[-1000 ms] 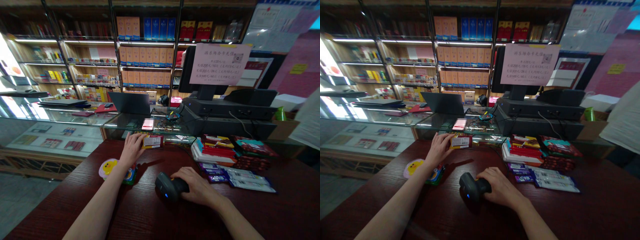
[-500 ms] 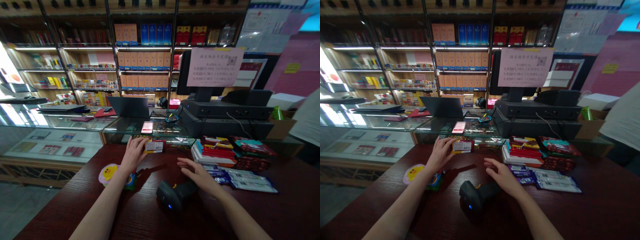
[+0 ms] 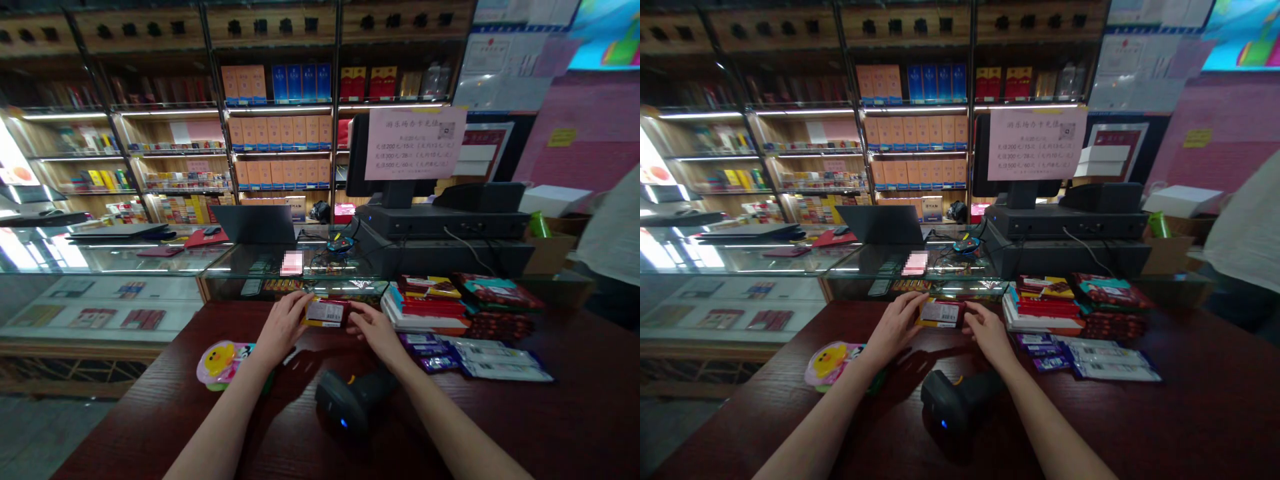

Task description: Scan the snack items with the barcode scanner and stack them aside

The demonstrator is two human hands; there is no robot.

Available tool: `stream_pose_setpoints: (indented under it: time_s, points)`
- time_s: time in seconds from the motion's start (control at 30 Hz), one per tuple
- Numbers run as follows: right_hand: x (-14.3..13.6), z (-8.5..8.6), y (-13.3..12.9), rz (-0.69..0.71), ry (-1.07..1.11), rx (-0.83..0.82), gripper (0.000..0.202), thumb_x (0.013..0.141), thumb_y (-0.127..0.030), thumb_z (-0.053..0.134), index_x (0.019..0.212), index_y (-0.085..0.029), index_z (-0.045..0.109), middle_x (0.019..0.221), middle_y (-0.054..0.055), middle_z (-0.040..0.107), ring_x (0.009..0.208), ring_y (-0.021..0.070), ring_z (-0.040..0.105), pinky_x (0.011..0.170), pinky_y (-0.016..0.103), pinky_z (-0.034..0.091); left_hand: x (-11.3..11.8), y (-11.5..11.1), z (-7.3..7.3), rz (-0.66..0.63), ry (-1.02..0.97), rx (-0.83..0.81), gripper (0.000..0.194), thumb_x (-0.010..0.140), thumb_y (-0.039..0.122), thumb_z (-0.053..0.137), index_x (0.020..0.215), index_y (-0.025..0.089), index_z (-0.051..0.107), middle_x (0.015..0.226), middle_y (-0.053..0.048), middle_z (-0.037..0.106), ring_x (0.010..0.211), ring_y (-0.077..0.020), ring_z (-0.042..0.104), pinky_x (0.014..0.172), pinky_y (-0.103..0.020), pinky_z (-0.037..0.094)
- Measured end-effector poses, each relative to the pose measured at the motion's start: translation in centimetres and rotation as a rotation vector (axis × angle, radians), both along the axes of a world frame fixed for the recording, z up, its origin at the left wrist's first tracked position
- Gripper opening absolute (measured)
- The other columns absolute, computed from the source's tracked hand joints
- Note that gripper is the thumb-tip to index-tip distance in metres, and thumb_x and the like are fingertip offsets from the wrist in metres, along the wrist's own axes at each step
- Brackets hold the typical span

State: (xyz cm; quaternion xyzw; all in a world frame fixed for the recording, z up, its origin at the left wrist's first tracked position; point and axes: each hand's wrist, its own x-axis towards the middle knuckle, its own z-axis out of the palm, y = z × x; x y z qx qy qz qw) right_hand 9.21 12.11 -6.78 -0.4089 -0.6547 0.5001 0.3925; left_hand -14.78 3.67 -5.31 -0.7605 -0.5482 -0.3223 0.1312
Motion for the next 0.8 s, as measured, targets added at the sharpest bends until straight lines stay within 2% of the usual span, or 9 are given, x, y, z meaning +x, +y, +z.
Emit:
stream_pose_setpoints:
  time_s: [0.1, 0.17, 0.27, 0.37, 0.5, 0.6, 0.8]
  points:
    - [-0.1, 0.1, -0.3, -0.01, 0.02, 0.009, 0.047, 0.086, -0.04, 0.057, 0.128, -0.02, 0.061, 0.092, 0.005, 0.075, 0.073, 0.0185, 0.075, 0.054, 0.023, 0.05, 0.1, 0.2, -0.1, -0.02, -0.073, -0.015, 0.088, 0.085, 0.012, 0.059, 0.156, 0.032, 0.012, 0.144, -0.011, 0.046, 0.135, -0.0238, 0.048, 0.112, -0.044, 0.042]
    - [-0.2, 0.2, -0.5, -0.017, 0.033, 0.008, 0.046, 0.085, -0.04, 0.057, 0.127, -0.021, 0.062, 0.091, 0.005, 0.075, 0.072, 0.0191, 0.075, 0.053, 0.023, 0.05, 0.1, 0.2, -0.1, -0.006, -0.114, -0.012, 0.093, 0.085, 0.012, 0.06, 0.157, 0.032, 0.005, 0.145, -0.011, 0.044, 0.136, -0.0233, 0.047, 0.113, -0.042, 0.041]
    - [-0.3, 0.5, -0.7, -0.021, 0.052, -0.007, 0.045, 0.085, -0.039, 0.058, 0.126, -0.021, 0.062, 0.09, 0.005, 0.076, 0.072, 0.0197, 0.076, 0.053, 0.024, 0.051, 0.3, 0.2, 0.0, 0.055, -0.142, -0.023, 0.086, 0.085, 0.013, 0.061, 0.154, 0.035, 0.016, 0.142, -0.009, 0.047, 0.132, -0.0229, 0.051, 0.109, -0.04, 0.046]
    - [-0.3, 0.8, -0.9, -0.009, 0.08, -0.058, 0.045, 0.086, -0.037, 0.058, 0.128, -0.021, 0.061, 0.095, 0.007, 0.076, 0.074, 0.0195, 0.076, 0.054, 0.024, 0.052, 0.6, -0.2, 0.4, 0.167, -0.139, -0.073, 0.075, 0.085, 0.015, 0.061, 0.149, 0.035, 0.03, 0.134, -0.006, 0.052, 0.12, -0.0221, 0.06, 0.095, -0.035, 0.055]
    - [-0.5, 1.0, -1.1, 0.001, 0.114, -0.103, 0.046, 0.086, -0.037, 0.059, 0.13, -0.022, 0.06, 0.104, 0.008, 0.075, 0.079, 0.0198, 0.076, 0.06, 0.026, 0.056, 1.1, -0.5, 0.9, 0.242, -0.152, -0.146, 0.074, 0.085, 0.015, 0.059, 0.15, 0.034, 0.03, 0.121, -0.005, 0.06, 0.1, -0.0208, 0.068, 0.078, -0.032, 0.058]
    - [-0.7, 1.0, -1.0, -0.006, 0.118, -0.098, 0.048, 0.086, -0.038, 0.061, 0.132, -0.023, 0.059, 0.106, 0.008, 0.074, 0.084, 0.0206, 0.076, 0.065, 0.027, 0.057, 1.2, -0.4, 0.9, 0.225, -0.187, -0.147, 0.074, 0.086, 0.014, 0.056, 0.152, 0.033, 0.027, 0.121, -0.006, 0.062, 0.096, -0.0207, 0.068, 0.079, -0.033, 0.057]
    - [-1.8, 1.7, -0.9, 0.001, 0.069, -0.045, 0.052, 0.086, -0.037, 0.06, 0.135, -0.02, 0.056, 0.105, 0.007, 0.074, 0.096, 0.0211, 0.072, 0.078, 0.031, 0.056, 0.4, 0.5, 0.3, 0.111, -0.346, -0.098, 0.071, 0.09, 0.016, 0.052, 0.154, 0.028, 0.024, 0.131, -0.011, 0.063, 0.11, -0.0212, 0.068, 0.095, -0.039, 0.054]
